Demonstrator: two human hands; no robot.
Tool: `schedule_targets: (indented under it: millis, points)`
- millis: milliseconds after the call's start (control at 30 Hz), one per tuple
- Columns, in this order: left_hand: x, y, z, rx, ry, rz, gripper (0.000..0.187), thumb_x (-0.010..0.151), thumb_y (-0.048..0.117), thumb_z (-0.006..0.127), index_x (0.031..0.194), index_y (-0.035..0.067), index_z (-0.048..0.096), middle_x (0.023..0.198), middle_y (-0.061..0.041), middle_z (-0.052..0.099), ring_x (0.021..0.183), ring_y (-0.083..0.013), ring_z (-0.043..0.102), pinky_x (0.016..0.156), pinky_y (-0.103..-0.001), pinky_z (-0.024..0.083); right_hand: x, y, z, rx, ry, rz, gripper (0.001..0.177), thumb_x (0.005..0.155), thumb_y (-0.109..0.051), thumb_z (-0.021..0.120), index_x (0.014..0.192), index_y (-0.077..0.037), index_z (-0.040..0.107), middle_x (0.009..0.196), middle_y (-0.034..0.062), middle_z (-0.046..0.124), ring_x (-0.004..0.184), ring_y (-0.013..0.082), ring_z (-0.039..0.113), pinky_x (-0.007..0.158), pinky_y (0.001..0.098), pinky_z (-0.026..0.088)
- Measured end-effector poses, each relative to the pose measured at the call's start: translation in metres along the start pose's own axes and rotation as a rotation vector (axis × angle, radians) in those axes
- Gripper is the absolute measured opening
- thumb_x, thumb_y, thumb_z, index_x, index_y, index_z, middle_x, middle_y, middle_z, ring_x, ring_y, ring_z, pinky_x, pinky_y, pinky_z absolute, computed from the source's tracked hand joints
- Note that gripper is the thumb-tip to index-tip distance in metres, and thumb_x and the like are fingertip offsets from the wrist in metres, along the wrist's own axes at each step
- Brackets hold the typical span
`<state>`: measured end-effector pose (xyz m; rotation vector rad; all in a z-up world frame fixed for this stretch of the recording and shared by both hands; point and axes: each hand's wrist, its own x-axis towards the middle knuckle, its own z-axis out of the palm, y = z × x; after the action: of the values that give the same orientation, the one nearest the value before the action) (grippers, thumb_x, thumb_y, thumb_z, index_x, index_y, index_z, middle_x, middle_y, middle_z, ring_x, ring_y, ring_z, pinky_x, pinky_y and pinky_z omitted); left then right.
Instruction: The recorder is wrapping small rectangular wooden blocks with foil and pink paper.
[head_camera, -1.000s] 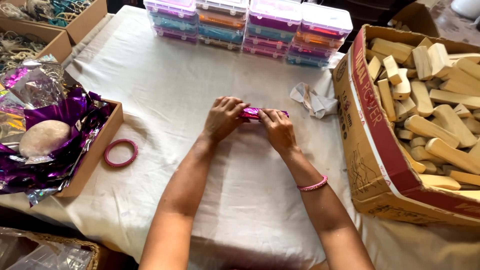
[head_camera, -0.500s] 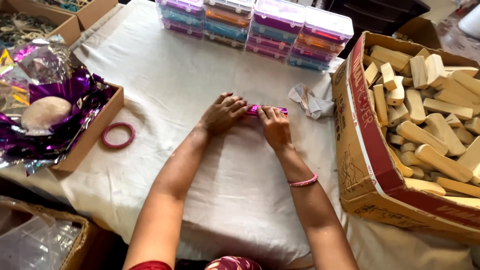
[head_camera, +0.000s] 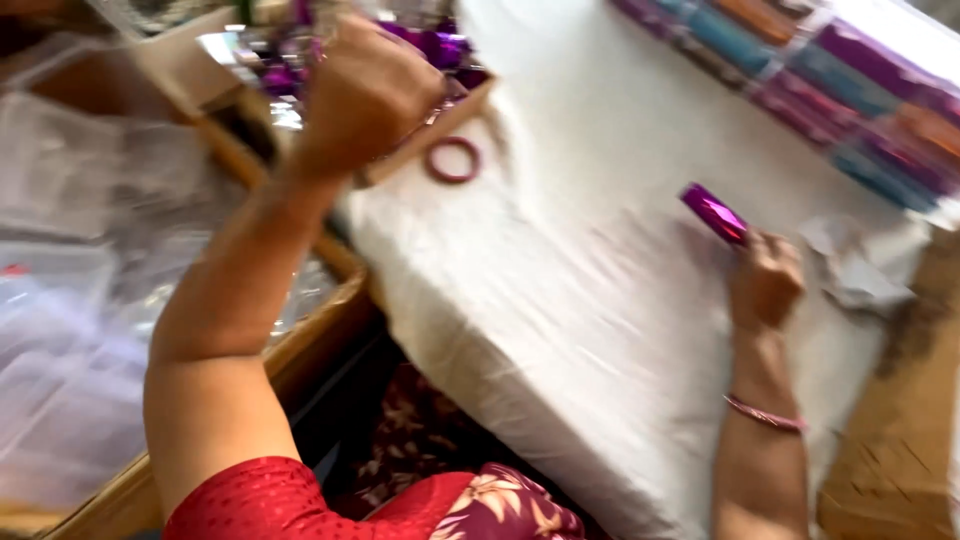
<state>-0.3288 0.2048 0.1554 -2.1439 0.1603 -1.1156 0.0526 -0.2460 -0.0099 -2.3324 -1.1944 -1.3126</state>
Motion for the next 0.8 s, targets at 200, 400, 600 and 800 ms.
schedule_targets:
  millis: [200,400,600,800]
  points:
    - [-0.176,-0.111,-0.072,0.153,-0.213,-0.649,0.023,0.102,0.026,0.067,0.086,0.011,0.063,0.089,-0.003,0.066,0.086,-0.0241,0.066,0.082,-0.044,0.049,0.002,-0.011,-0.012,0.003,-0.061,0.018,0.022,0.098,-0.008,0.079,0.120,-0.010,0.078,0.116,0.0066,0.073,0.110,0.0266,0.069,0.095,0.0376,0.058]
    - [-0.304,-0.079,-0.031,-0.379,-1.597,-0.989,0.087,0.067,0.071,0.083,0.132,0.014,0.074,0.130,-0.017,0.074,0.119,-0.0366,0.071,0.105,-0.047,0.055,-0.007,-0.007,-0.013,0.011,-0.125,0.049,0.025,0.097,-0.008,0.079,0.122,-0.010,0.077,0.119,0.0056,0.073,0.112,0.0250,0.069,0.097,0.0359,0.058]
    - [-0.281,0.054,-0.014,-0.650,-1.622,-0.856,0.129,0.069,0.093,0.063,0.163,0.017,0.019,0.163,-0.026,0.009,0.150,-0.0482,0.014,0.119,-0.052,0.021,-0.011,-0.005,-0.015,-0.002,-0.137,0.068,0.023,0.101,-0.009,0.079,0.123,-0.012,0.078,0.119,0.0049,0.073,0.112,0.0250,0.069,0.096,0.0356,0.058]
    - [-0.264,0.097,-0.035,-0.473,-1.484,-0.873,0.074,0.079,0.065,0.067,0.130,0.011,0.064,0.143,-0.021,0.048,0.134,-0.0405,0.046,0.108,-0.061,0.039,-0.012,-0.004,-0.012,0.032,-0.127,0.078,0.023,0.099,-0.008,0.079,0.122,-0.011,0.078,0.119,0.0060,0.073,0.112,0.0257,0.068,0.098,0.0369,0.058]
